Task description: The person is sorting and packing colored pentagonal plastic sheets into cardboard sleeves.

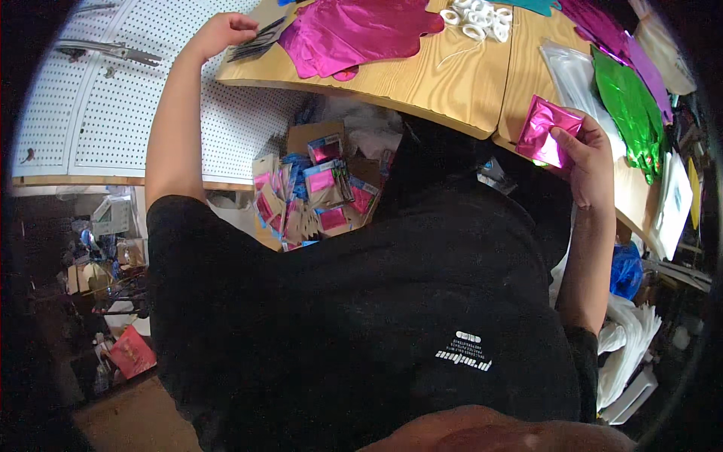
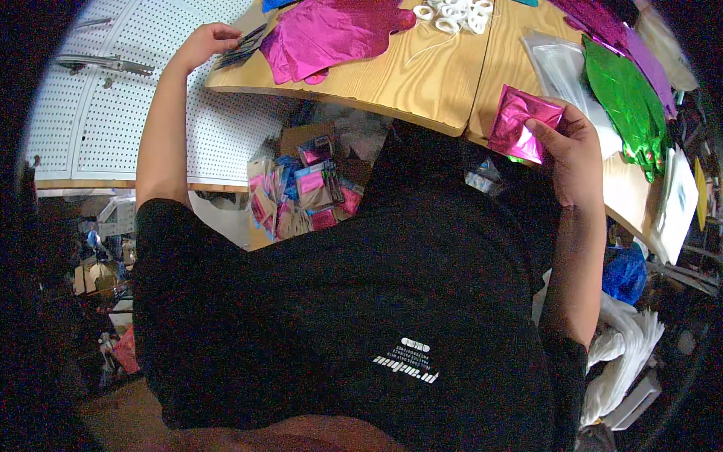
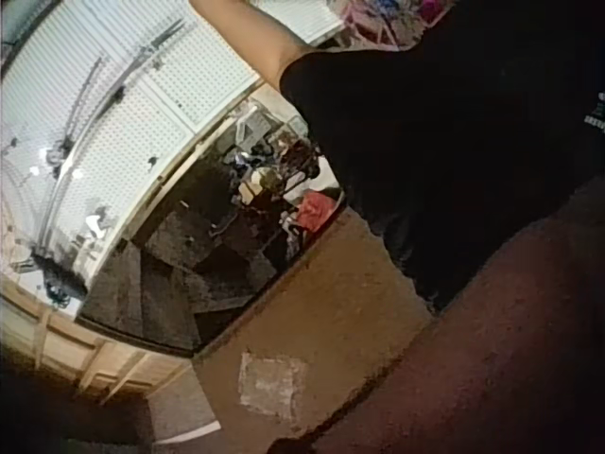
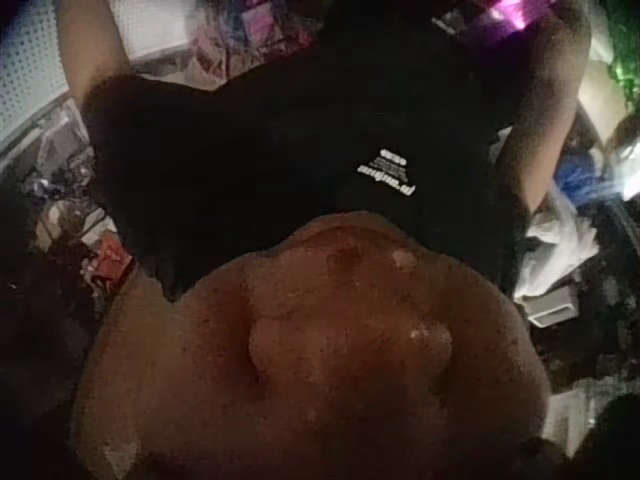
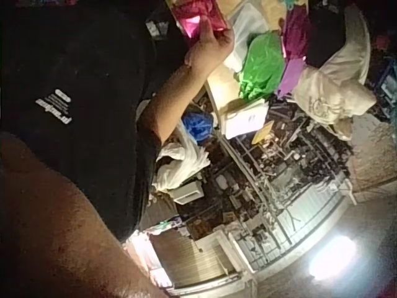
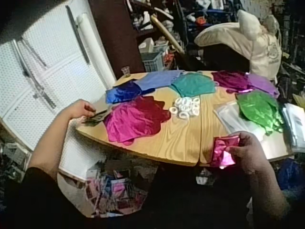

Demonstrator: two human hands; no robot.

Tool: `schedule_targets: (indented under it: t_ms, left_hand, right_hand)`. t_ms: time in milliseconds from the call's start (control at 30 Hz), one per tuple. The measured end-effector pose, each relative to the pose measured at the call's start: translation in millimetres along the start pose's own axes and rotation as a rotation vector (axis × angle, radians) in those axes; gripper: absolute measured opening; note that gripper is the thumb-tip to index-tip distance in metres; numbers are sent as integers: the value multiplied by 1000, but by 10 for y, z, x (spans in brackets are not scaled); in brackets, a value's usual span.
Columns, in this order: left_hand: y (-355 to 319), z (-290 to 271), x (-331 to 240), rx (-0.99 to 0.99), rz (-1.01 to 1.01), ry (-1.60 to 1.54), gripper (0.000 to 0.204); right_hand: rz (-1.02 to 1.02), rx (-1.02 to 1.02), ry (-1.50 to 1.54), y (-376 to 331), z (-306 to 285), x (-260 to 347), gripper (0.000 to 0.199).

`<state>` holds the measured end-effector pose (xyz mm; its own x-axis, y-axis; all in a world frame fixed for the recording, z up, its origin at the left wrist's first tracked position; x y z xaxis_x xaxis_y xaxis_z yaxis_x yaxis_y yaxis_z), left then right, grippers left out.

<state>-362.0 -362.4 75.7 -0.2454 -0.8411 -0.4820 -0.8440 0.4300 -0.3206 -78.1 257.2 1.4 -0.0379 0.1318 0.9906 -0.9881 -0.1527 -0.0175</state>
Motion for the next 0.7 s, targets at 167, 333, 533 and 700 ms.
schedule_targets:
  t_ms: [167,333,533,700]
  left_hand:
    - [7,33,77,35,-96,-54,33]
    - [-28,-6,123,-6,-93,-55,32]
    - [11,-21,157,-14,-101,-124,31]
    - [-17,-22,82,-58,30,148,30]
  right_hand:
    - [5,8,22,-6,11,7,31]
    - [1,-6,20,2,2,12,31]
    - [20,2,42,-7,-8,0,31]
    - [-7,30,38,43,13,-8,31]
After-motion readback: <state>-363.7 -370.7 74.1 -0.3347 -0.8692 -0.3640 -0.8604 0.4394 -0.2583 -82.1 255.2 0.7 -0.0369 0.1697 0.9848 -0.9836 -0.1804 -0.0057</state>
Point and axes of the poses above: each hand's wrist, its own y-axis towards the middle knuckle, its own z-axis out of the palm, x = y × z, the point moved 10 cm from there along y, towards the middle knuckle, and after that the axes turned 14 degrees about x, right-handed, at the moved point
